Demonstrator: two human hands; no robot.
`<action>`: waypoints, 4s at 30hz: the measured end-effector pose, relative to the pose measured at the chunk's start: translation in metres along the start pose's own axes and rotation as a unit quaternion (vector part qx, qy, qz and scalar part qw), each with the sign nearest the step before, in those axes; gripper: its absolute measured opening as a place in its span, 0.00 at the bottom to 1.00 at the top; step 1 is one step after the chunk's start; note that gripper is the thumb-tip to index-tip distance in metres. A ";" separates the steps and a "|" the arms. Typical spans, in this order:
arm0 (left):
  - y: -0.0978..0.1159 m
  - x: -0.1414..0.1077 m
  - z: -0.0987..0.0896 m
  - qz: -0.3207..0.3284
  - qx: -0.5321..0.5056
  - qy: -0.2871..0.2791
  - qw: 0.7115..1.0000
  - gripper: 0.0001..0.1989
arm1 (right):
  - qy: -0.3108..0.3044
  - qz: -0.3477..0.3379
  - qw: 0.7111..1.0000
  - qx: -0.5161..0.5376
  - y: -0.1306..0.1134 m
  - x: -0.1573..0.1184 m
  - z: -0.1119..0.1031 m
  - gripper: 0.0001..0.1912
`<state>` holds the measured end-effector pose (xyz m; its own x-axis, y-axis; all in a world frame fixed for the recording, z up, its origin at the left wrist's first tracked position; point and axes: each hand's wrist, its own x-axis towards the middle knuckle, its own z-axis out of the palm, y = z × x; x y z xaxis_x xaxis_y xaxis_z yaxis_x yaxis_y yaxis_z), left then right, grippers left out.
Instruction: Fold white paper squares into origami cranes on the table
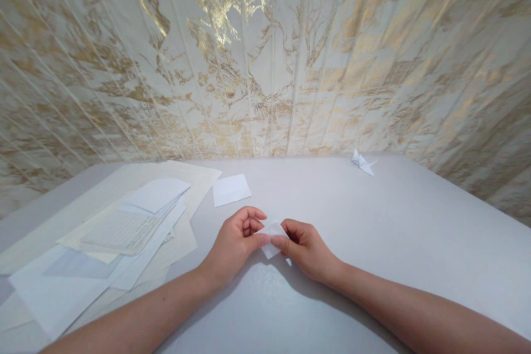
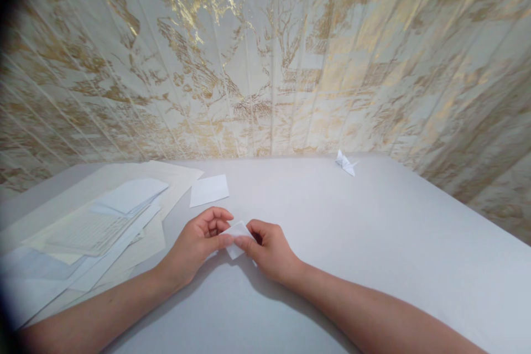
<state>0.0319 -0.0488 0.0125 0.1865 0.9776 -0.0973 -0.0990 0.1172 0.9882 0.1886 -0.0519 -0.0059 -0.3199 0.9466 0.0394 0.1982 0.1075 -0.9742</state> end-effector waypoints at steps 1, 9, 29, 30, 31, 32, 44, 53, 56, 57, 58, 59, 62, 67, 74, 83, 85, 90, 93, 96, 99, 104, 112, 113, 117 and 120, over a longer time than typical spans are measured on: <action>0.000 0.000 0.000 -0.008 -0.002 0.002 1.000 0.13 | 0.004 0.000 1.000 0.003 0.001 0.000 0.000 0.19; 0.003 0.006 -0.004 -0.011 -0.020 0.036 0.999 0.12 | 0.032 0.031 0.998 0.036 -0.004 0.001 -0.002 0.13; 0.005 0.001 -0.005 0.024 0.235 -0.071 0.969 0.15 | -0.037 -0.001 0.995 -0.093 -0.006 -0.004 0.001 0.11; 0.005 0.001 -0.005 0.024 0.233 -0.068 0.970 0.15 | -0.039 0.012 0.997 -0.068 -0.006 -0.003 0.001 0.10; 0.004 0.001 -0.005 0.024 0.226 -0.062 0.972 0.15 | -0.040 0.024 0.998 -0.037 -0.006 -0.002 0.000 0.09; 0.004 0.002 -0.006 0.025 0.214 -0.054 0.975 0.15 | -0.038 0.034 0.999 -0.004 -0.005 -0.001 0.000 0.09; -0.002 0.001 -0.001 -0.030 0.117 -0.045 0.992 0.08 | 0.073 0.044 0.984 0.157 -0.004 0.002 0.002 0.15; 0.003 0.002 0.000 -0.040 0.030 0.009 0.999 0.08 | 0.047 0.077 0.984 0.151 -0.005 0.003 0.003 0.07; 0.005 0.002 0.001 -0.037 0.028 0.025 0.999 0.07 | 0.053 0.082 0.983 0.153 -0.007 0.003 0.002 0.07; 0.005 0.002 0.001 -0.034 0.029 0.029 0.999 0.06 | 0.056 0.081 0.984 0.151 -0.008 0.003 0.002 0.06; 0.004 0.002 0.000 -0.030 0.032 0.032 0.998 0.06 | 0.058 0.079 0.984 0.147 -0.008 0.003 0.002 0.06; 0.004 0.002 0.000 -0.026 0.037 0.034 0.998 0.05 | 0.059 0.077 0.985 0.143 -0.009 0.003 0.002 0.06; 0.000 0.003 -0.003 -0.011 0.050 0.033 0.998 0.06 | 0.064 0.069 0.988 0.124 -0.008 0.003 0.001 0.06; -0.002 0.004 -0.006 0.023 0.096 0.015 0.995 0.11 | 0.067 0.067 0.991 0.091 -0.005 0.004 0.000 0.07; 0.000 0.002 -0.004 0.016 0.204 -0.037 0.978 0.10 | 0.029 0.019 0.999 -0.031 0.000 0.000 0.002 0.14; -0.006 0.001 -0.006 -0.013 0.141 -0.050 0.989 0.16 | 0.003 0.021 1.000 -0.003 -0.002 -0.002 0.002 0.21; -0.006 0.002 -0.006 -0.014 0.101 -0.048 0.994 0.18 | 0.018 0.032 0.999 0.040 0.000 0.000 0.002 0.21; -0.006 0.005 -0.006 -0.016 0.024 -0.066 0.997 0.20 | 0.094 0.062 0.983 0.146 0.001 0.006 0.000 0.17; -0.004 0.006 -0.006 -0.005 0.021 -0.074 0.997 0.14 | 0.095 0.049 0.979 0.174 0.002 0.007 -0.001 0.14; -0.003 0.005 -0.004 -0.005 0.017 -0.075 0.997 0.13 | 0.085 0.028 0.979 0.185 0.003 0.006 0.001 0.12; -0.002 0.004 -0.003 -0.026 0.005 -0.094 0.995 0.14 | 0.068 0.000 0.980 0.185 0.004 0.006 0.002 0.11; -0.003 0.003 -0.004 -0.068 -0.027 -0.117 0.990 0.16 | 0.073 -0.053 0.984 0.155 0.003 0.004 0.001 0.08; -0.005 0.005 -0.002 -0.051 -0.044 -0.039 0.997 0.11 | 0.053 -0.039 0.981 0.184 0.006 0.004 0.003 0.14; -0.005 0.006 -0.002 -0.042 -0.043 -0.028 0.998 0.10 | 0.051 -0.042 0.979 0.191 0.007 0.004 0.004 0.16; -0.005 0.007 -0.003 0.001 -0.023 0.036 0.999 0.07 | 0.027 -0.074 0.976 0.204 0.006 0.002 0.004 0.22; -0.005 0.008 -0.006 0.045 0.010 0.076 0.996 0.06 | 0.002 -0.105 0.975 0.196 0.003 -0.001 0.002 0.27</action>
<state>0.0279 -0.0400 0.0059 0.0276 0.9994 -0.0229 -0.0899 0.0253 0.9956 0.1873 -0.0537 -0.0094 -0.3109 0.9179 0.2465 -0.2415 0.1746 -0.9546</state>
